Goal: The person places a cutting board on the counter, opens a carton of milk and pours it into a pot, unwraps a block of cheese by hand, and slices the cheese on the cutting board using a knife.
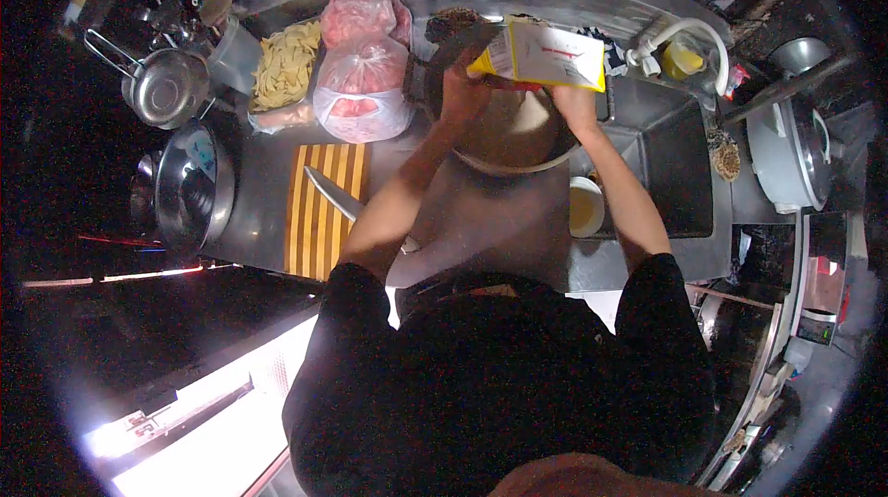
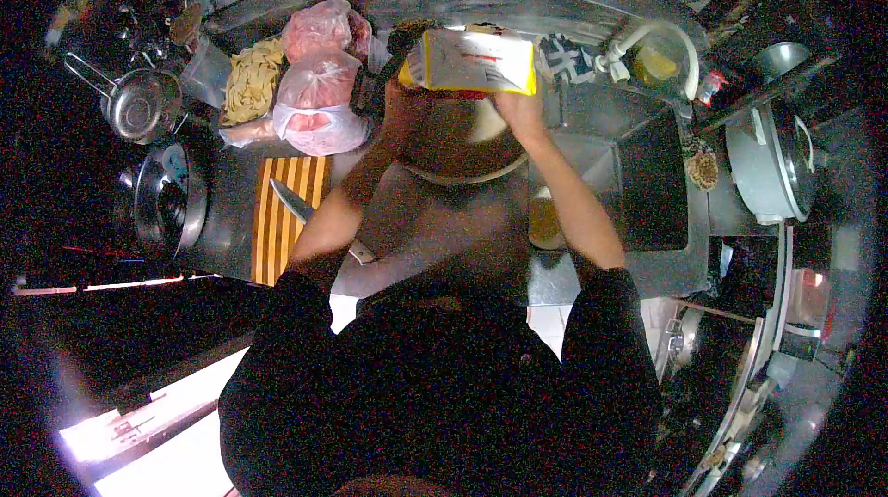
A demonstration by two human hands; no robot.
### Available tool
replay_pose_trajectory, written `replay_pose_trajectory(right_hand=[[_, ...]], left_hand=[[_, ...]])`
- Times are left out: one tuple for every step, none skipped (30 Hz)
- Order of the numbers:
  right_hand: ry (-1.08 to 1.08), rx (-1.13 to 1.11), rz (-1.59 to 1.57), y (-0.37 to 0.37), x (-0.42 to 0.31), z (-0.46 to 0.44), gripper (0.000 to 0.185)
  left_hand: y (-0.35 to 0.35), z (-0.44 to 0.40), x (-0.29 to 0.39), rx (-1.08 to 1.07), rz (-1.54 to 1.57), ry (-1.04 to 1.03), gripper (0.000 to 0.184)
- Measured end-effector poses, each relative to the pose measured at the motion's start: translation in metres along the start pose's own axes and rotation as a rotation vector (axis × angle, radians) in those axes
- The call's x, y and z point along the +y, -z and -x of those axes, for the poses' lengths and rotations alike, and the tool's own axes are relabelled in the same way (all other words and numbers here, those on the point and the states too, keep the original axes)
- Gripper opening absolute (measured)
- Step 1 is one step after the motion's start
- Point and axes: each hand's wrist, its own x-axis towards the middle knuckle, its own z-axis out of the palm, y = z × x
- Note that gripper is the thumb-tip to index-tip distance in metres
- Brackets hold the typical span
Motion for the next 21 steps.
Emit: replay_pose_trajectory(right_hand=[[-0.075, -0.032, -0.167, 0.002, 0.0, -0.005, 0.028], [-0.15, -0.064, -0.334, 0.003, -0.002, -0.01, 0.028], [-0.306, -0.201, -0.437, -0.005, 0.009, -0.015, 0.025], [-0.327, -0.264, -0.573, -0.008, 0.02, -0.013, 0.027], [-0.341, -0.327, -0.708, 0.002, 0.01, -0.023, 0.028], [-0.374, -0.3, -0.818, 0.015, -0.004, -0.031, 0.032], [-0.408, -0.273, -0.928, 0.029, -0.02, -0.037, 0.037], [-0.444, -0.246, -1.038, 0.039, -0.032, -0.042, 0.042], [-0.454, -0.206, -1.097, 0.044, -0.038, -0.049, 0.042], [-0.467, -0.163, -1.157, 0.048, -0.042, -0.053, 0.043], [-0.481, -0.117, -1.217, 0.049, -0.044, -0.055, 0.043], [-0.473, -0.1, -1.201, 0.042, -0.035, -0.056, 0.037], [-0.505, -0.074, -1.231, 0.04, -0.032, -0.054, 0.037], [-0.538, -0.05, -1.263, 0.039, -0.032, -0.053, 0.036], [-0.57, -0.028, -1.294, 0.039, -0.031, -0.052, 0.035], [-0.595, -0.004, -1.295, 0.038, -0.031, -0.051, 0.034], [-0.621, 0.021, -1.295, 0.038, -0.031, -0.05, 0.033], [-0.647, 0.046, -1.294, 0.038, -0.031, -0.049, 0.032], [-0.659, 0.065, -1.289, 0.038, -0.03, -0.048, 0.031], [-0.672, 0.086, -1.285, 0.036, -0.029, -0.048, 0.03], [-0.683, 0.107, -1.281, 0.035, -0.028, -0.047, 0.029]], left_hand=[[-0.001, 0.0, -0.001, 0.006, 0.063, -0.004, 0.038], [0.001, -0.002, 0.006, -0.026, -0.034, 0.039, 0.038], [0.006, -0.004, 0.021, -0.06, -0.13, 0.083, 0.039], [0.01, -0.005, 0.029, -0.096, -0.227, 0.126, 0.039], [0.012, -0.007, 0.026, -0.103, -0.289, 0.139, 0.041], [0.015, -0.012, 0.018, -0.106, -0.351, 0.152, 0.044], [0.016, -0.016, 0.009, -0.109, -0.414, 0.166, 0.046], [0.017, -0.016, -0.004, -0.133, -0.392, 0.162, 0.048], [0.017, -0.015, -0.015, -0.156, -0.369, 0.158, 0.051], [0.018, -0.015, -0.026, -0.182, -0.347, 0.153, 0.053], [0.018, -0.013, -0.025, -0.233, -0.353, 0.161, 0.054], [0.018, -0.009, -0.024, -0.286, -0.359, 0.168, 0.056], [0.018, -0.007, -0.024, -0.337, -0.365, 0.174, 0.057], [0.017, -0.008, -0.026, -0.344, -0.32, 0.23, 0.059], [0.014, -0.009, -0.029, -0.349, -0.274, 0.287, 0.06], [0.012, -0.008, -0.031, -0.323, -0.248, 0.273, 0.061], [0.011, -0.007, -0.03, -0.297, -0.223, 0.258, 0.062], [0.009, -0.002, -0.016, -0.241, -0.218, 0.173, 0.062], [0.009, 0.001, -0.006, -0.186, -0.212, 0.088, 0.062], [0.01, 0.0, -0.009, -0.241, -0.274, 0.134, 0.062], [0.012, -0.001, -0.012, -0.298, -0.336, 0.179, 0.062]])
